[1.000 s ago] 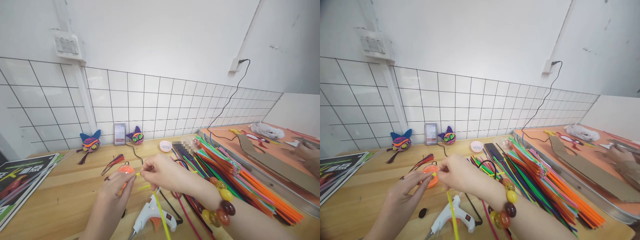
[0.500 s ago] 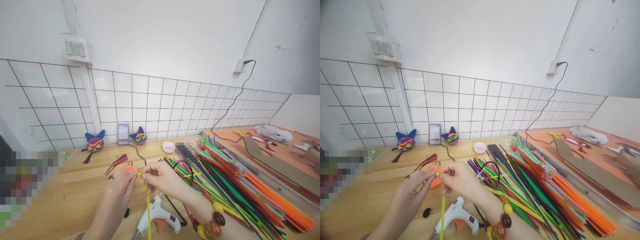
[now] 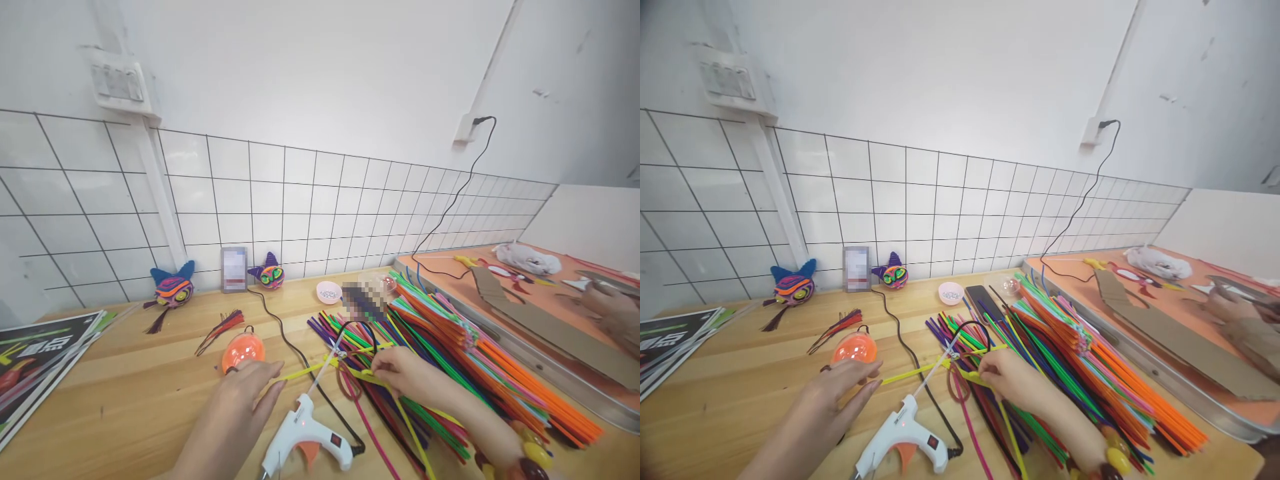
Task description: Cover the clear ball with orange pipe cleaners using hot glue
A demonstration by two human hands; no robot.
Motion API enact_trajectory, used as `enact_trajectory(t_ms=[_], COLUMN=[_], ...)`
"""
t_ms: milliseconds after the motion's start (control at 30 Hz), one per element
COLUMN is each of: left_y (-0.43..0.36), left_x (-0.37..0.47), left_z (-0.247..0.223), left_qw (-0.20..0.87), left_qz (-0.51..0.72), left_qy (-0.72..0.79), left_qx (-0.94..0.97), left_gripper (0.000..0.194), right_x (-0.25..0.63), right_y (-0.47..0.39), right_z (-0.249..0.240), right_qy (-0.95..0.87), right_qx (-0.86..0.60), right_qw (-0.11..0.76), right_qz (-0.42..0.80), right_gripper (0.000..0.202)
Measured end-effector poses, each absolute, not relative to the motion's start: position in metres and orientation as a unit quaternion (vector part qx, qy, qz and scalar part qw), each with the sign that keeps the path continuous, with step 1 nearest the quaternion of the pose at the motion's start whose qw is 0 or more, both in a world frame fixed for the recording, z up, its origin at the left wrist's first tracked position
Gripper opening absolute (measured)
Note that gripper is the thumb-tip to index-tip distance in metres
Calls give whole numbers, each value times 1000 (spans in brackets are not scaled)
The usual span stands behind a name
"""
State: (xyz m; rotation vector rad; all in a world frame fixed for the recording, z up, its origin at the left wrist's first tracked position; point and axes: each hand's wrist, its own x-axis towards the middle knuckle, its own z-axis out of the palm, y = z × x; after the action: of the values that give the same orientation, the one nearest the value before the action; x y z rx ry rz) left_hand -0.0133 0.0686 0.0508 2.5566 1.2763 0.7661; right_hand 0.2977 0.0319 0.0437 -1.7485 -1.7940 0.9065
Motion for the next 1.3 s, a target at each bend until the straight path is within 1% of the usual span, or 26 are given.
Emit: enact_trajectory(t_ms=[67,167,433,700,900,967,1067,1200,1300], left_y=[68,68,73,71,70,69,68,68,69], left_x=[-12,-11,-13,-14,-13,-13,-12,-13,-14], left_z=[52,51,44,44,46,48,51,51,51], left_qw=[98,101,106,104,94,90,89,95,96], left_qz=[243,230,219,200,191,190,198,210,217], left_qy=[430,427,419,409,417,417,418,422,423], left_qx=[864,869,875,884,884,884,882,877,874], left_gripper=[25,25,26,27,27,27,26,25,27], right_x=[319,336,335,346,334,337,348,364,368], right_y=[42,68,136,165,168,166,161,153,148], right_z=[43,40,30,21,10,12,20,32,39], right_qy=[-660,-662,-661,-609,-596,-592,-587,-582,-583], right_qx=[-658,-677,-690,-768,-789,-793,-796,-794,-785], right_qw=[227,216,181,63,22,24,51,120,187], right_qz=[281,239,232,188,147,141,139,130,98], right_gripper=[16,15,25,25,28,28,28,27,28])
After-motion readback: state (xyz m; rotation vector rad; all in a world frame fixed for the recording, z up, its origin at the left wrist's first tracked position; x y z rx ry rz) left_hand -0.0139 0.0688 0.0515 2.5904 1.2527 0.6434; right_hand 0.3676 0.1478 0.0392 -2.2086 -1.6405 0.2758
